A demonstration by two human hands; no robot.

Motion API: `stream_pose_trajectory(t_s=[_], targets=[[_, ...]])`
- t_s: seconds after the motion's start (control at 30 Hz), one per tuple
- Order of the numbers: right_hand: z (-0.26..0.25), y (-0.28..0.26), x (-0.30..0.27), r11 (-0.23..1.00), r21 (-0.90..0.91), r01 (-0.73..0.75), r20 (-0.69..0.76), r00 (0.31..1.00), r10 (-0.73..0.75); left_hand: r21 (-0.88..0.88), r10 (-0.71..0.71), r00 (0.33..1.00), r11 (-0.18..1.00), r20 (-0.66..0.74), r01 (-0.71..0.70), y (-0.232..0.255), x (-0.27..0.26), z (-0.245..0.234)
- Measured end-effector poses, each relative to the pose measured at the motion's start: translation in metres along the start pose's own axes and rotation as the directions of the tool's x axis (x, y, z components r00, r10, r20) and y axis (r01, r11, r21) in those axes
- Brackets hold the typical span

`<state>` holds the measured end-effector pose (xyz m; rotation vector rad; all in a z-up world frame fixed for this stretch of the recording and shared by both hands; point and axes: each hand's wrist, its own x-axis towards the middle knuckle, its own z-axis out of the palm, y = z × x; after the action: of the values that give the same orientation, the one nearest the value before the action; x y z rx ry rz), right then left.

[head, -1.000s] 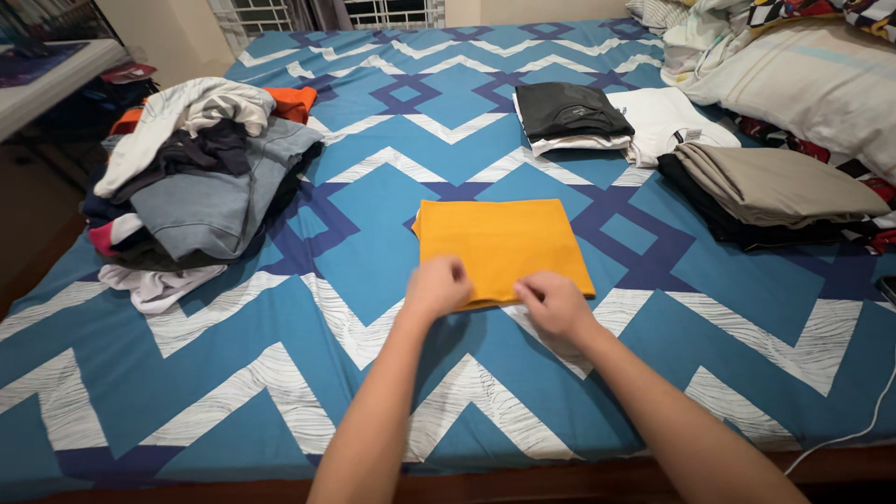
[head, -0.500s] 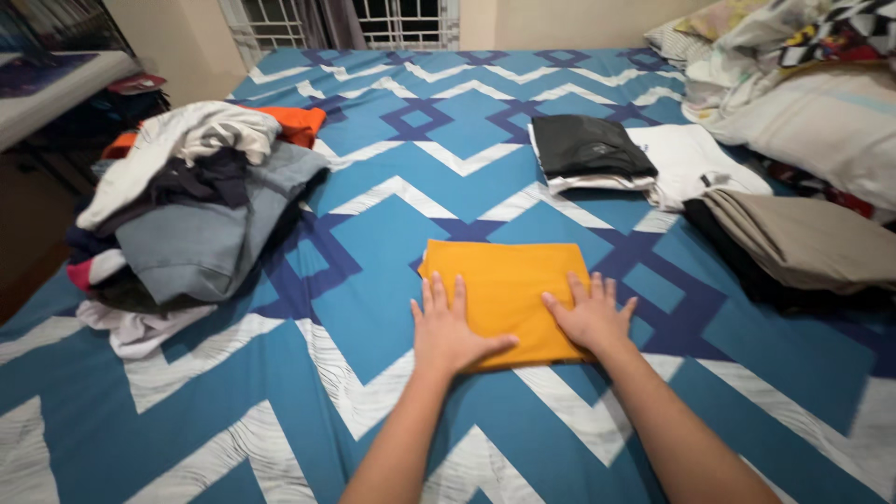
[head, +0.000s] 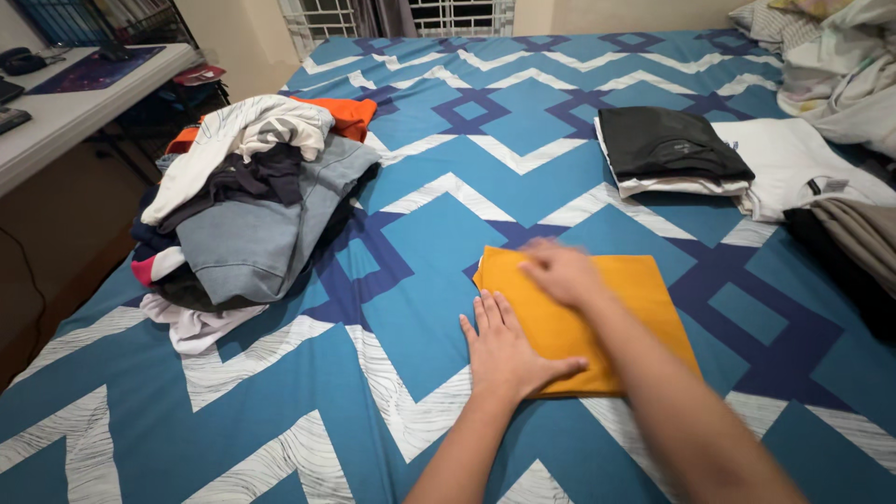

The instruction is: The person folds a yellow t-shirt and a white t-shirt by hand on a bed, placing each finished item onto a stack of folded laundry.

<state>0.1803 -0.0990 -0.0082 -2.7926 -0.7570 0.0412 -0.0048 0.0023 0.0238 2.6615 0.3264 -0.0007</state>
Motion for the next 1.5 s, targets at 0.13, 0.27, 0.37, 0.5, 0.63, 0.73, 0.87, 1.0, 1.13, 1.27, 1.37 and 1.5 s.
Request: stream_pose_trajectory(t_s=[0.13, 0.27, 0.37, 0.5, 0.63, 0.73, 0.87, 1.0, 1.13, 1.27, 1.37, 1.5], targets=[[-0.015, 0.086, -0.026, 0.909, -0.239, -0.341, 0.018, 0.934, 0.356, 0.018, 0.022, 0.999, 1.0, -0.047, -0.022, -0.002, 0.003, 0.009], [0.0, 0.146, -0.077, 0.965, -0.011, -0.261, -0.099, 0.961, 0.259, 0.021, 0.032, 0.993, 0.999, -0.117, -0.03, -0.004, 0.003, 0.015], [0.005, 0.145, -0.124, 0.961, -0.071, -0.267, -0.027, 0.964, 0.265, 0.018, 0.03, 0.99, 0.999, -0.137, -0.028, -0.001, 0.0, 0.015], [-0.003, 0.128, -0.187, 0.966, -0.178, -0.187, 0.007, 0.982, 0.191, 0.069, 0.042, 0.998, 0.997, -0.055, -0.038, -0.001, -0.009, 0.008], [-0.006, 0.127, -0.213, 0.958, -0.209, -0.198, 0.051, 0.976, 0.213, 0.074, 0.035, 0.999, 0.997, -0.034, -0.033, -0.009, -0.023, 0.007], [-0.008, 0.133, -0.197, 0.901, 0.103, -0.421, -0.05, 0.903, 0.428, 0.036, 0.014, 0.997, 0.999, -0.08, -0.011, -0.028, -0.04, 0.014], [-0.004, 0.103, -0.164, 0.88, 0.172, -0.442, -0.204, 0.858, 0.471, 0.044, -0.045, 0.993, 0.998, -0.109, 0.05, -0.041, -0.06, 0.018], [0.02, 0.047, -0.104, 0.986, 0.165, -0.016, -0.284, 0.957, 0.063, 0.009, -0.021, 0.97, 1.0, -0.242, 0.023, -0.04, -0.067, 0.014], [0.034, 0.004, -0.032, 0.991, 0.124, 0.053, -0.122, 0.992, -0.038, -0.274, -0.136, 0.878, 0.962, -0.459, 0.006, -0.05, -0.067, 0.022], [0.042, -0.012, 0.012, 0.996, 0.091, 0.023, -0.031, 0.999, -0.02, -0.222, -0.1, 0.851, 0.975, -0.515, -0.02, -0.053, -0.057, 0.025], [0.041, -0.014, 0.034, 0.983, 0.127, 0.132, -0.099, 0.988, -0.12, -0.241, -0.152, 0.893, 0.969, -0.423, 0.051, -0.046, -0.057, 0.016], [0.026, -0.023, 0.06, 0.999, 0.027, 0.028, 0.117, 0.993, -0.031, -0.246, -0.22, 0.926, 0.958, -0.306, 0.147, -0.04, -0.059, 0.005]])
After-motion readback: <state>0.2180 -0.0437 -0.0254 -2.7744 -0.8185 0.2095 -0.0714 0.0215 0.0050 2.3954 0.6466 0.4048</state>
